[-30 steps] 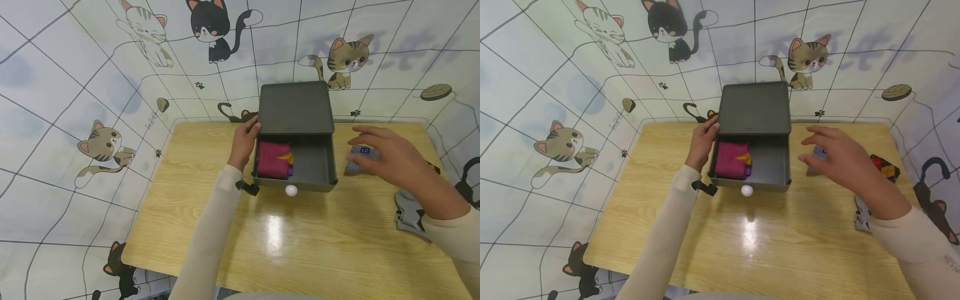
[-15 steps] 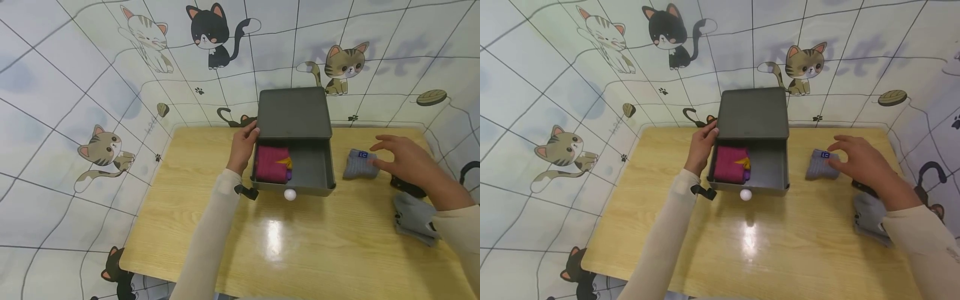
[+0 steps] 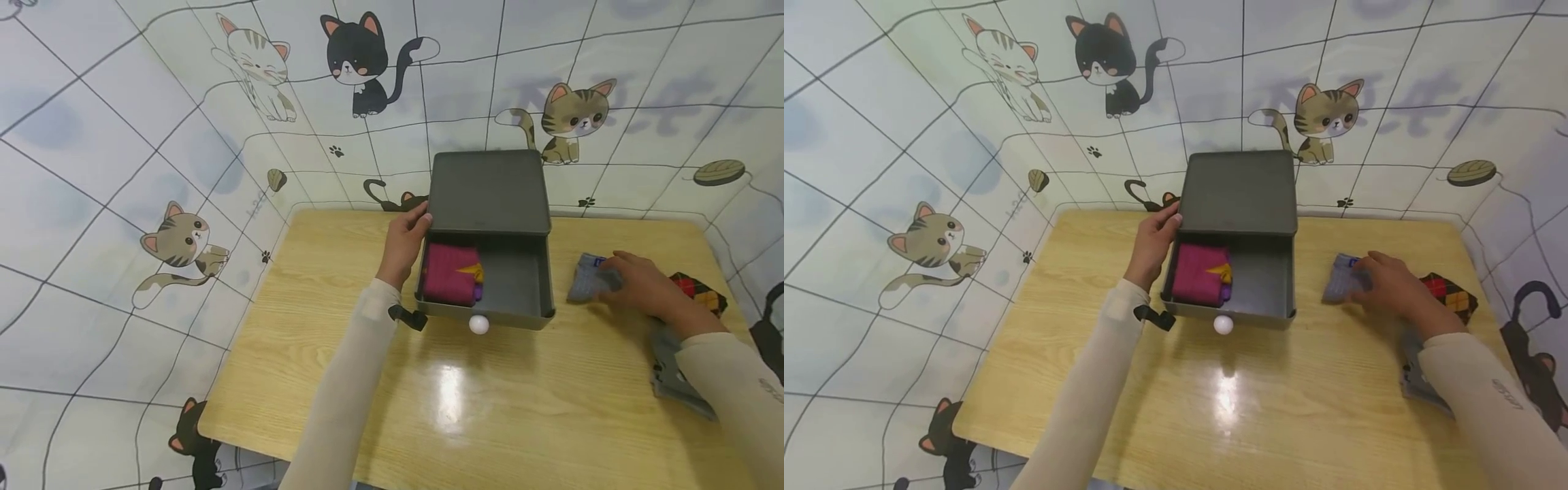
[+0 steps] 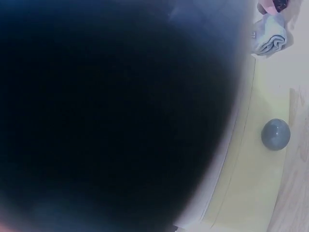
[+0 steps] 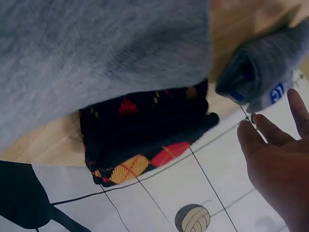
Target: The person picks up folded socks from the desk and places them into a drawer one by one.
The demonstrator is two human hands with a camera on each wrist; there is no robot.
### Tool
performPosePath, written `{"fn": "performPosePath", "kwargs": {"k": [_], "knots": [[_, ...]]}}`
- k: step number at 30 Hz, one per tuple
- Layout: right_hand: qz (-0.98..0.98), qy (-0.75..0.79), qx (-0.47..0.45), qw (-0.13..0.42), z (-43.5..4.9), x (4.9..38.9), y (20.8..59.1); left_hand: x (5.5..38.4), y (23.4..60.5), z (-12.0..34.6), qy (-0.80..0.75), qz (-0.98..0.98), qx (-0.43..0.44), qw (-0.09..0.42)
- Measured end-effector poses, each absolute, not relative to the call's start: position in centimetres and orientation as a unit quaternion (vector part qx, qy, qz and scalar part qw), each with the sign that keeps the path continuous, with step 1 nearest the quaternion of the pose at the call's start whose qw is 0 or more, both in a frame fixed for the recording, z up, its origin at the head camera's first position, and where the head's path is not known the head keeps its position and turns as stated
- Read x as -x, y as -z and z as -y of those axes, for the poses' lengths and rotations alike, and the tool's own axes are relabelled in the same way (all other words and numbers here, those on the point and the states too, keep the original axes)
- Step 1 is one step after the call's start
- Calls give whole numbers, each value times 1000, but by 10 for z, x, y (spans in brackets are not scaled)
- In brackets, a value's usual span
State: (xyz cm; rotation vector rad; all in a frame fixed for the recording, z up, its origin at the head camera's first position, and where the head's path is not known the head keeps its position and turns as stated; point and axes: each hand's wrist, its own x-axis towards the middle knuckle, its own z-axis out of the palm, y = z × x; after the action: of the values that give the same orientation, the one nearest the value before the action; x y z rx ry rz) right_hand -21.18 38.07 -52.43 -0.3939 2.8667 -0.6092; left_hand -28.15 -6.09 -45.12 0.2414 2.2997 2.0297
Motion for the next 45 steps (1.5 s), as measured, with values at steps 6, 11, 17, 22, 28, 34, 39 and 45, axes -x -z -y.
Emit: {"fn": "performPosePath", "kwargs": {"k": [6,11,17,22,28,34,39,45], "knots": [[-963,199,121,132,-383,216,533,284,453,60,-662,-745,-80,20],[-967,186,111,132,-384,217,542,283,454,60,-665,-741,-94,-2],[-974,171,113,94,-384,215,553,280,457,62,-665,-741,-94,1],[-977,163,114,72,-379,212,549,279,454,62,-669,-739,-87,11],[-979,151,121,60,-379,213,553,270,436,62,-675,-733,-84,27],[-978,155,102,91,-377,208,549,264,427,60,-663,-744,-81,32],[-980,146,101,86,-372,198,538,263,427,60,-663,-744,-74,38],[-984,141,96,48,-361,189,514,272,443,60,-680,-729,-75,20]]}}
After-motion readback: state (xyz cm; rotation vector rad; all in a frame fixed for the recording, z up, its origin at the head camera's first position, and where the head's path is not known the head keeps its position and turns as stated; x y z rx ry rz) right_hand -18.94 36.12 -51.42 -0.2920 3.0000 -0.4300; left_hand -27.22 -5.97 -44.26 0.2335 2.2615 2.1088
